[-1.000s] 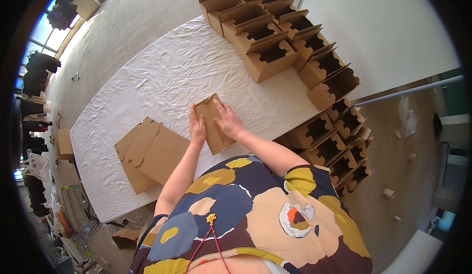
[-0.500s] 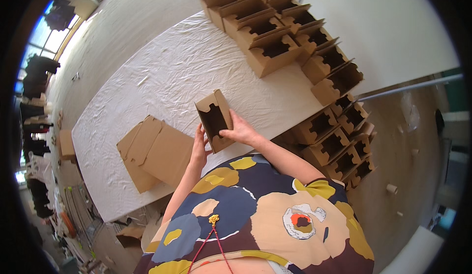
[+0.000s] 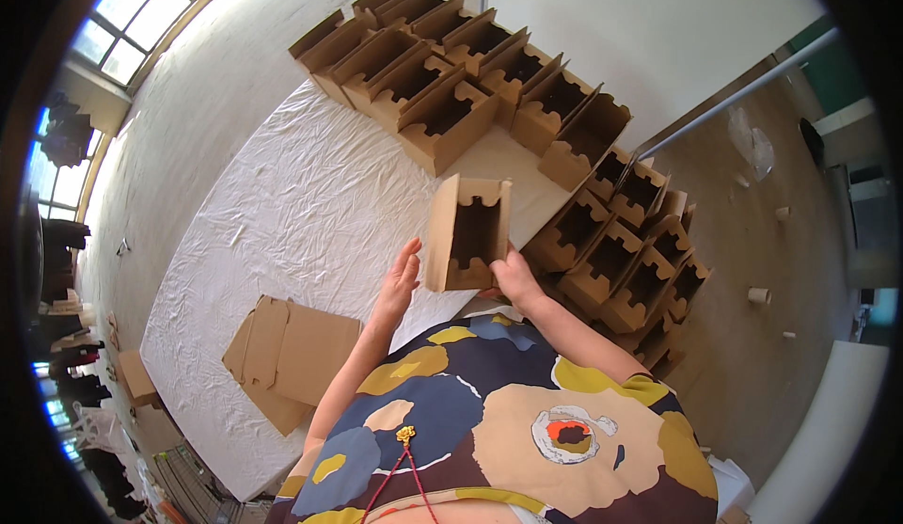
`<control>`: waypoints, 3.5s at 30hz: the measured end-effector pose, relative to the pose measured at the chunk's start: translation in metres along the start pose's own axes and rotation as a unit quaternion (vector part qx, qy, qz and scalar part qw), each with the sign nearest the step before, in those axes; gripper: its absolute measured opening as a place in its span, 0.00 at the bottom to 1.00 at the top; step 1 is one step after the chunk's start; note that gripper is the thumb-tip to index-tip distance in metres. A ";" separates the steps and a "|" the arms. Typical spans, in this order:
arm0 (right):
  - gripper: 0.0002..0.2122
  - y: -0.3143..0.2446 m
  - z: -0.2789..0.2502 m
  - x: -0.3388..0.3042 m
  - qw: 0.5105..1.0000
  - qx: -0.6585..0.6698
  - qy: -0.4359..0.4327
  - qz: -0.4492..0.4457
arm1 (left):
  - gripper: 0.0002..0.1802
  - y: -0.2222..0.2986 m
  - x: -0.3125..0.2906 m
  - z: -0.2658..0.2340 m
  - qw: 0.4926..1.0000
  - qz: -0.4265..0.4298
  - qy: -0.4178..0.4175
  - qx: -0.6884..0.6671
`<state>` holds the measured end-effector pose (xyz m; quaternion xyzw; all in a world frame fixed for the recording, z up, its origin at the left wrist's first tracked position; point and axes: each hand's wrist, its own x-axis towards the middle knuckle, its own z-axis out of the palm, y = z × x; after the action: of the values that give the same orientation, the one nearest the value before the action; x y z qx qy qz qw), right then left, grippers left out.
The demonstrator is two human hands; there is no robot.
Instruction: The person takes flat cardboard sheets and folds them by hand into three-dimensional boxes, repeating the process with multiple sheets and placing the completed boxes to the side on the table.
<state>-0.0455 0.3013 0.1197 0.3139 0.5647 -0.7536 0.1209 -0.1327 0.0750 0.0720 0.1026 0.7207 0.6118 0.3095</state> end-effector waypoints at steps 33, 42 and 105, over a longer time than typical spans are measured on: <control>0.36 -0.009 -0.037 0.135 0.973 0.210 0.084 -0.039 | 0.18 -0.118 -0.154 -0.120 0.833 -0.104 0.543 -0.011; 0.12 0.067 0.018 0.110 0.992 -0.036 -0.052 0.110 | 0.20 -0.168 -0.272 -0.187 0.647 -0.181 0.728 0.136; 0.15 -0.006 0.210 0.067 0.793 -0.478 -0.282 -0.253 | 0.23 -0.139 -0.213 -0.092 0.826 -0.188 0.421 -0.325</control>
<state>-0.1714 0.1197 0.1178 -0.1640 0.8532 -0.4463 0.2145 0.0151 -0.1444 0.0140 -0.4090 0.5459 0.7243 0.1008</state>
